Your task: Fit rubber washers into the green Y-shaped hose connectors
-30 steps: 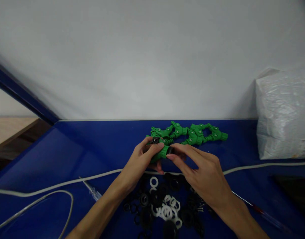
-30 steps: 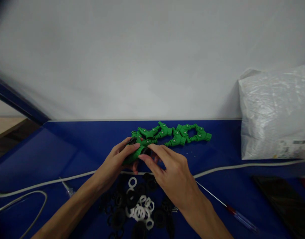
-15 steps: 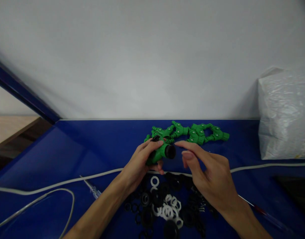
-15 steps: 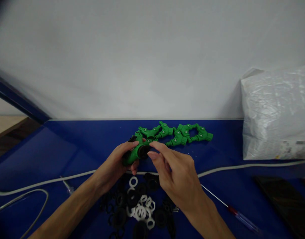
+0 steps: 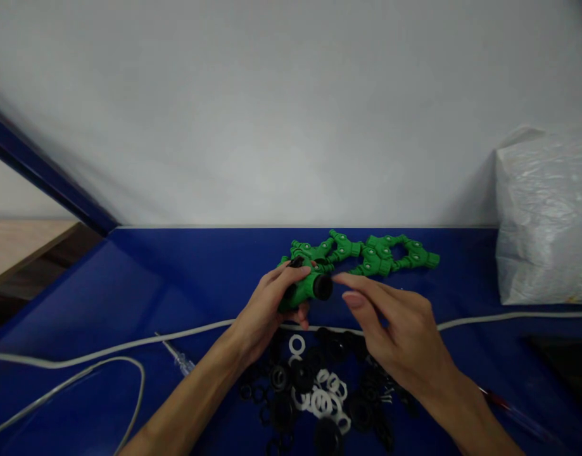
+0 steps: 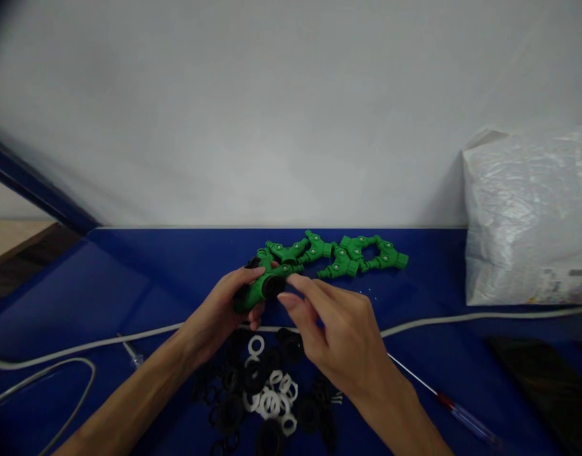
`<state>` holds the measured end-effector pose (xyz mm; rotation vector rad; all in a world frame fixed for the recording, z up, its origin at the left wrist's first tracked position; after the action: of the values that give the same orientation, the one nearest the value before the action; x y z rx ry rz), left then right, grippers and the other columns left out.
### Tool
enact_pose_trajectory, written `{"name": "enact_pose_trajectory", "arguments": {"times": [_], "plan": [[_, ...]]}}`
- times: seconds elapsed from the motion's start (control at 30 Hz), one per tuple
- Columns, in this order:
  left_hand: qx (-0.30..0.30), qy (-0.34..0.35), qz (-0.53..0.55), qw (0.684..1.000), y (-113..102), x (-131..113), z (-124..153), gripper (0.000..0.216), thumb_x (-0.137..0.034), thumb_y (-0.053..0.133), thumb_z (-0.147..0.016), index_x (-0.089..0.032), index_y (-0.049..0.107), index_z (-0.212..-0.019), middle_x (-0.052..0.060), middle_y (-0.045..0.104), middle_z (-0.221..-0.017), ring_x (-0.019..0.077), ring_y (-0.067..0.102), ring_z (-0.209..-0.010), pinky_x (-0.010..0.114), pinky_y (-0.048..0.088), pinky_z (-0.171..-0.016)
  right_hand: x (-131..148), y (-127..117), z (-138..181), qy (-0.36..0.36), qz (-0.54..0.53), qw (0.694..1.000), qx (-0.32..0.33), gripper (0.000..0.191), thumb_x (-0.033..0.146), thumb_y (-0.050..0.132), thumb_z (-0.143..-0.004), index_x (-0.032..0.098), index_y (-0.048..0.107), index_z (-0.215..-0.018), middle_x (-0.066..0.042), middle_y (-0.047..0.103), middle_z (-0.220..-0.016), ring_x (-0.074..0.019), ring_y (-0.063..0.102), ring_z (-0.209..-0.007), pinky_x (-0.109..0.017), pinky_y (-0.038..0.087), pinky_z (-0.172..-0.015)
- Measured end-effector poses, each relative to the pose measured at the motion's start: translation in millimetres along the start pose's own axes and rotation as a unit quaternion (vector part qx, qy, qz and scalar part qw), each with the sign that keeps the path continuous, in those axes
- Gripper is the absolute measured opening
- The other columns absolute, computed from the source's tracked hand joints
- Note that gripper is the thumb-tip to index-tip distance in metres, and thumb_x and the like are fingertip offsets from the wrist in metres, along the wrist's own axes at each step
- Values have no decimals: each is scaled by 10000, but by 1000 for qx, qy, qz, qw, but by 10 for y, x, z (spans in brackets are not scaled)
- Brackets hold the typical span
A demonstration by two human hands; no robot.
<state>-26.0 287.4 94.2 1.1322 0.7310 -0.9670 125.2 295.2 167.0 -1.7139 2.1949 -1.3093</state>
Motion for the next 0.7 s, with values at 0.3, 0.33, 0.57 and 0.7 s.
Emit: {"name": "enact_pose_trajectory", "arguments": {"times": [0.3,0.33,0.57,0.7], "plan": [[12,-6,-10,1000,-5,31,17,277,-429,664,-857,-152,653,-856,-40,537,-555,90,476,-447,199,480,-428,6,159,38,-20,-54,997,61,450,202,626,-983,233,539,-1423,-35,667,-1050,-149,669,-873,-271,544,-774],[20,-10,-13,1000,5,38,18,288,-434,646,-864,-148,662,-844,-38,528,-542,86,462,-442,194,475,-425,14,173,46,-23,-58,996,66,435,176,618,-985,247,550,-1408,-33,664,-1070,-144,668,-891,-265,541,-789],[54,-47,-32,997,58,87,20,327,-403,623,-859,-135,724,-1017,-28,546,-603,73,441,-422,178,443,-392,96,118,58,-55,-53,997,8,232,253,682,-961,146,631,-1161,9,582,-789,-131,614,-702,-246,509,-652],[60,-65,-7,996,67,118,28,286,-412,633,-855,-134,698,-860,-19,558,-630,54,409,-404,168,414,-369,123,94,57,-48,-25,998,-17,218,312,695,-953,139,634,-1071,17,565,-739,-135,594,-674,-252,501,-630]]}}
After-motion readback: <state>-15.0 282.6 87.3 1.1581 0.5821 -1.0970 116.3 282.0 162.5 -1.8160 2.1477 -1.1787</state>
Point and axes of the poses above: each hand's wrist, its own z-axis away from the middle knuckle, its own y-axis out of the palm, x = y × z, the point moved 7 cm from there along -z, towards the middle knuckle
